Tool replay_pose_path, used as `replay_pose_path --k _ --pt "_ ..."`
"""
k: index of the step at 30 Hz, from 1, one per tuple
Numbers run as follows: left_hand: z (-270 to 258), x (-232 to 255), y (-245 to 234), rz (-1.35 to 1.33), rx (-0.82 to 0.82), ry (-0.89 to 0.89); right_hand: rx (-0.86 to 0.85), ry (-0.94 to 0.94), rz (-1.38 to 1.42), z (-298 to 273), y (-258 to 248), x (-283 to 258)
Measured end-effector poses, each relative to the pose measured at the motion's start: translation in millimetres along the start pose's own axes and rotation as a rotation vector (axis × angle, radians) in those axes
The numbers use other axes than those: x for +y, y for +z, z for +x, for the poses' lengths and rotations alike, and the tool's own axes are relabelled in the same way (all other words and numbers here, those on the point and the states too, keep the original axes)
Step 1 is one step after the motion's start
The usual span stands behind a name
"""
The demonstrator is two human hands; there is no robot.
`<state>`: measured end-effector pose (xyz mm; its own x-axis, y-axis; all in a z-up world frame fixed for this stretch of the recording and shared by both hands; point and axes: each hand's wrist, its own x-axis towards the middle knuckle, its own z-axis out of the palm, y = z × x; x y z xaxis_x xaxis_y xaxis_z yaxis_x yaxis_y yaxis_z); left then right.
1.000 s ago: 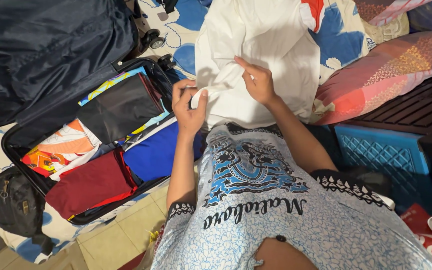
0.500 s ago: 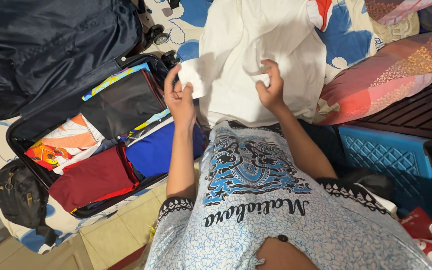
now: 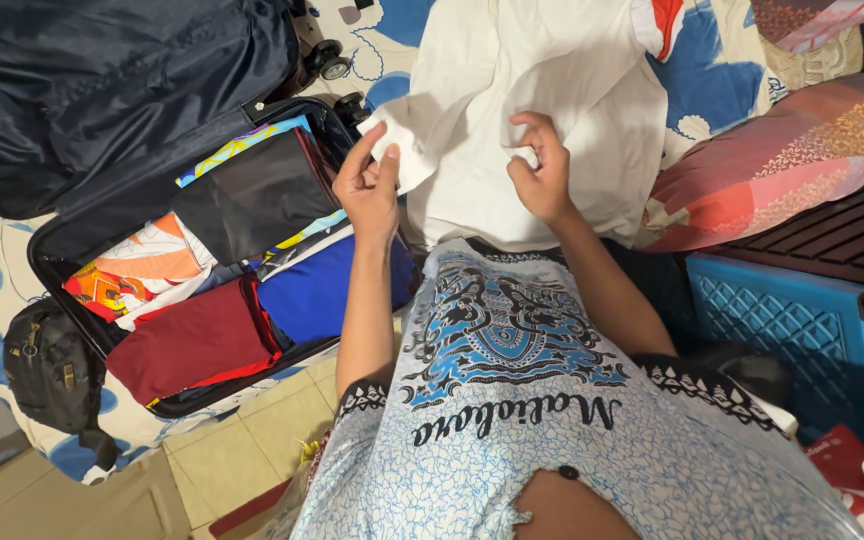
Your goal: The person folds a red shirt and a white long-sleeved shirt and places them into a suitcase along with other clothes.
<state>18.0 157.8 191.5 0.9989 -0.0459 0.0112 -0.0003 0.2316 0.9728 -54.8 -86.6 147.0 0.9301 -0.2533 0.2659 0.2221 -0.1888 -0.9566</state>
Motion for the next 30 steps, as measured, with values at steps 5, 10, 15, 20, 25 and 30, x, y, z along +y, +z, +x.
replay_pose_path --k 5,10,15,20,25,30 --pt "-3 2 -14 0.135 -0.079 0.218 0.019 0.015 0.014 -1 -1 -7" --pt "-4 24 -4 0.367 -0.239 0.213 -0.078 0.119 -0.122 9 16 -7" --pt "-7 62 25 0.45 -0.299 0.448 -0.138 -0.025 -0.13 49 38 16" --pt "-4 99 33 0.708 -0.147 0.723 -0.128 0.043 -0.329 96 30 25" --pt "5 83 30 0.827 -0.178 0.883 -0.088 0.328 -0.319 118 7 -7" --pt "18 6 40 0.19 -0.166 -0.006 -0.11 0.22 -0.094 91 -16 11"
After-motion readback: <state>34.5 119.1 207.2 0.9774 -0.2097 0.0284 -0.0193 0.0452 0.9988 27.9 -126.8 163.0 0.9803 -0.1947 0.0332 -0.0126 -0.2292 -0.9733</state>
